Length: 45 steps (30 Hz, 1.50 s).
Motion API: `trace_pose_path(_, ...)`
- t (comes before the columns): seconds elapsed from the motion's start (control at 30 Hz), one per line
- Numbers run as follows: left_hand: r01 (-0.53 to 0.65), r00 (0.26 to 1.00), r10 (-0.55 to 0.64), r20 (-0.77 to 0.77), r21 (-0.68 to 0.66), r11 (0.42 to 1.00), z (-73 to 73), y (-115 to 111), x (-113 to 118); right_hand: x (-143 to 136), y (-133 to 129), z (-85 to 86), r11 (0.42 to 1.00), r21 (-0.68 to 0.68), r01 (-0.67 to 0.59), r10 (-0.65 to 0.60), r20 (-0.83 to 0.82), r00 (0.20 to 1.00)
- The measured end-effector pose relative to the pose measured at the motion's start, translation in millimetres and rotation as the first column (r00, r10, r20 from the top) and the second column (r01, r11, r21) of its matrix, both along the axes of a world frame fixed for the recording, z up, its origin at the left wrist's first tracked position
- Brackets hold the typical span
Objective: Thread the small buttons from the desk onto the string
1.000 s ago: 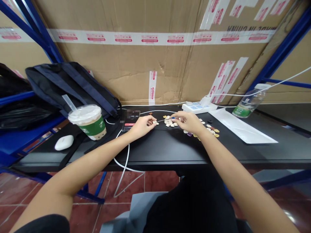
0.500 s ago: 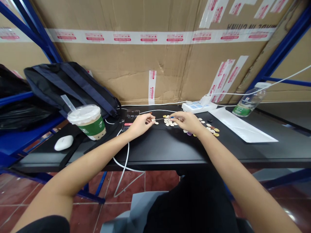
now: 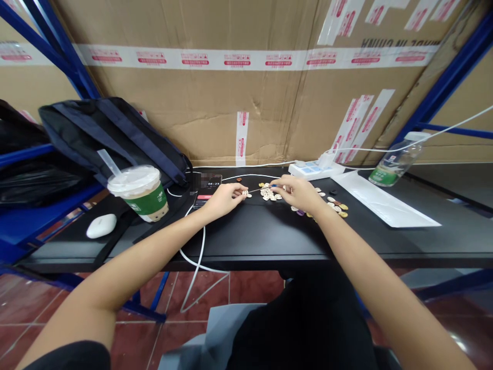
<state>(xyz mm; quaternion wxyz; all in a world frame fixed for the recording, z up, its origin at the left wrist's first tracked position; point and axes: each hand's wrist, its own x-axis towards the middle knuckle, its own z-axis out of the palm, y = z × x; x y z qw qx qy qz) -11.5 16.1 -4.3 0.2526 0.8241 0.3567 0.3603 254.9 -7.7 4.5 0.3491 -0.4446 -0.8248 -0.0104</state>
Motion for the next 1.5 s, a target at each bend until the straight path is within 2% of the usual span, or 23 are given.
trace_pose_path(0.27,0.039,0.999,-0.037,0.021,-0.075,0.996,-2.0,1,2,1,-2,1.6,0.999,0.031,0.012,-0.012,0.002,1.0)
trace_pose_path(0.47,0.035,0.996,-0.035,-0.079,-0.01,0.999,1.2,-3,3,0,-5,3.0,0.999,0.043,0.02,-0.021,0.014,1.0)
trace_pose_path(0.6,-0.004,0.991,0.013,-0.135,0.07,0.998,4.0,-3,2,-1,-7,3.5,0.999,0.03,0.036,-0.036,0.016,0.999)
trace_pose_path(0.97,-0.165,0.945,0.206,-0.253,0.174,0.971,9.3,-3,-2,-2,-7,3.0,0.999,0.02,0.024,-0.025,0.015,1.0)
trace_pose_path(1.17,-0.191,0.952,0.212,-0.221,0.114,0.975,4.1,0,-5,-7,-8,1.8,0.997,-0.015,-0.07,0.069,-0.063,0.996)
trace_pose_path(1.3,-0.17,0.955,0.189,-0.23,0.1,0.98,1.9,2,-6,-7,-6,0.3,0.994,-0.037,-0.107,0.105,-0.046,0.993)
trace_pose_path(1.5,-0.187,0.946,0.227,-0.233,0.181,0.966,4.0,1,-4,-7,-4,-0.6,0.993,-0.061,-0.104,0.104,0.004,0.995)
